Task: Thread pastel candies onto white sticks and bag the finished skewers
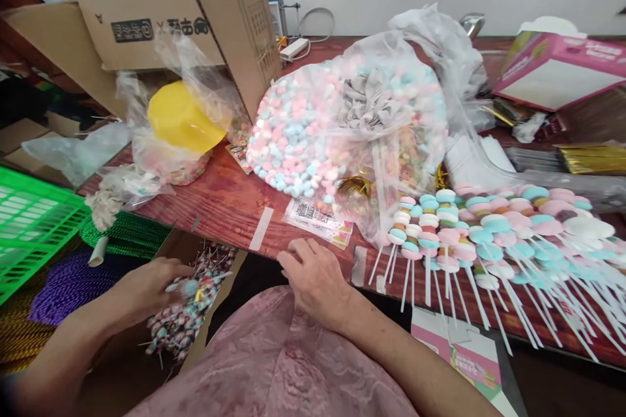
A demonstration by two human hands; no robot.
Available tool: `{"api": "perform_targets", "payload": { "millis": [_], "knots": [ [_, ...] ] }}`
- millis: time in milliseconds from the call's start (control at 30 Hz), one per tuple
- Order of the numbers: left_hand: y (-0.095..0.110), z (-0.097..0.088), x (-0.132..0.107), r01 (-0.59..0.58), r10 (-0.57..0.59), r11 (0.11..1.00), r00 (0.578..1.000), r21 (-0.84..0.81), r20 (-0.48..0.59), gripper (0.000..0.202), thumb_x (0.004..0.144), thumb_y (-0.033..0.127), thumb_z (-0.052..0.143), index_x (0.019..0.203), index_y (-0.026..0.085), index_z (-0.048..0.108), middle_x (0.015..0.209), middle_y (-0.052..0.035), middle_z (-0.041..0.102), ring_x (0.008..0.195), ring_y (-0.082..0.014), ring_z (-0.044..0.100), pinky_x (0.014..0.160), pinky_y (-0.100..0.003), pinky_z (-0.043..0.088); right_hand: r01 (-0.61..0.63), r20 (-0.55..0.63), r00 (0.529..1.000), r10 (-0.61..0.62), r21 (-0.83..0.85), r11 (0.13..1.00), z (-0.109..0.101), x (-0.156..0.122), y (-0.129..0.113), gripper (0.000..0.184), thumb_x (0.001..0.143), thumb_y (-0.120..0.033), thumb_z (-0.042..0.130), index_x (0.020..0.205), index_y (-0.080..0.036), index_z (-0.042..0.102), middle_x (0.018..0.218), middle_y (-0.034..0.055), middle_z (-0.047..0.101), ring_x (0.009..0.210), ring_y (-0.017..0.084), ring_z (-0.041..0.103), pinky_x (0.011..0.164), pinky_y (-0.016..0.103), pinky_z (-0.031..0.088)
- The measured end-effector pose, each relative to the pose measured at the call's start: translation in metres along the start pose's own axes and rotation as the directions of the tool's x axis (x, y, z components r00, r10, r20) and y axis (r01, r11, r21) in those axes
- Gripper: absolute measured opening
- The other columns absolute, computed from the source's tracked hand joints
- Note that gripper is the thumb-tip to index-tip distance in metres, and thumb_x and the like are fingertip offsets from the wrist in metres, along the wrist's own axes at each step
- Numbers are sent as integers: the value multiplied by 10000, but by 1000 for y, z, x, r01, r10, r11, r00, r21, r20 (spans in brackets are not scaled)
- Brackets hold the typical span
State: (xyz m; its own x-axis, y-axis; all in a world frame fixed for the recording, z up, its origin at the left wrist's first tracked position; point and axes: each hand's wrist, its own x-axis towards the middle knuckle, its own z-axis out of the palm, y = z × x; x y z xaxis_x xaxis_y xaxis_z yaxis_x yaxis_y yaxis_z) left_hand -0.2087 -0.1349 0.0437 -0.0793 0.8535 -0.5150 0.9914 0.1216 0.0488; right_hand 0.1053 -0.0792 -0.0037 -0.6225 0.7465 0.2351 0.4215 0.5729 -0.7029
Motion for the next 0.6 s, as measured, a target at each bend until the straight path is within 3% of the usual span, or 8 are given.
{"api": "perform_targets", "payload": {
  "millis": [67,133,200,267,333,400,500,600],
  "knots": [
    [-12,1,6,32,-22,992,996,119,-83,267,753,221,631,997,180,735,982,-124,715,974,-345,627,784,-407,481,38,23,999,-37,-74,996,-6,-10,10,148,944,-136,498,888,-174,629,910,82,636,831,190,592,732,321,484],
    [8,-1,19,-193,204,979,958,70,-203,296,897,300,515,1090,178,704,1092,-110,705,1022,-295,626,897,-407,486,20,25,999,-20,-30,999,-8,-21,19,193,973,-133,459,868,-168,617,846,58,629,767,160,588,700,289,479],
    [56,-6,39,-461,450,886,837,42,-312,293,943,285,460,1108,191,683,1146,-76,686,1069,-235,605,960,-347,473,19,-1,1000,-19,-45,999,-9,-32,24,229,989,-139,427,866,-164,618,823,53,628,743,153,586,684,283,473],
    [114,-12,64,-602,624,779,715,177,-315,259,937,221,447,1020,159,684,1082,-88,678,1029,-226,594,939,-342,476,37,-17,999,-39,-104,994,-11,-42,24,250,997,-145,410,878,-161,628,827,60,632,744,159,589,674,287,468],
    [165,-15,91,-627,711,699,663,345,-235,217,898,167,471,952,114,674,1066,-132,661,1014,-258,590,890,-371,490,33,-28,999,-38,-159,987,-16,-52,21,252,999,-141,405,894,-160,633,831,62,636,737,165,592,652,288,462],
    [198,-14,111,-614,749,649,620,450,-234,251,888,119,453,1025,84,660,1166,-168,623,1095,-281,567,863,-372,491,-6,-66,998,-8,-216,976,-24,-63,16,245,996,-130,405,915,-162,634,842,64,640,740,173,597,646,293,462],
    [211,-5,126,-602,784,594,582,533,-216,268,898,81,421,1011,86,664,1168,-170,609,1095,-282,565,809,-355,484,-111,-144,987,78,-236,965,-36,-82,11,221,993,-128,421,937,-175,630,844,55,640,738,170,605,666,294,473],
    [197,3,130,-640,822,539,543,547,-175,262,915,89,413,955,102,672,1096,-162,627,1009,-274,582,730,-356,473,-187,-196,969,150,-186,965,-42,-94,10,183,988,-133,451,931,-188,616,825,36,642,723,155,613,663,274,480]
  ]
}}
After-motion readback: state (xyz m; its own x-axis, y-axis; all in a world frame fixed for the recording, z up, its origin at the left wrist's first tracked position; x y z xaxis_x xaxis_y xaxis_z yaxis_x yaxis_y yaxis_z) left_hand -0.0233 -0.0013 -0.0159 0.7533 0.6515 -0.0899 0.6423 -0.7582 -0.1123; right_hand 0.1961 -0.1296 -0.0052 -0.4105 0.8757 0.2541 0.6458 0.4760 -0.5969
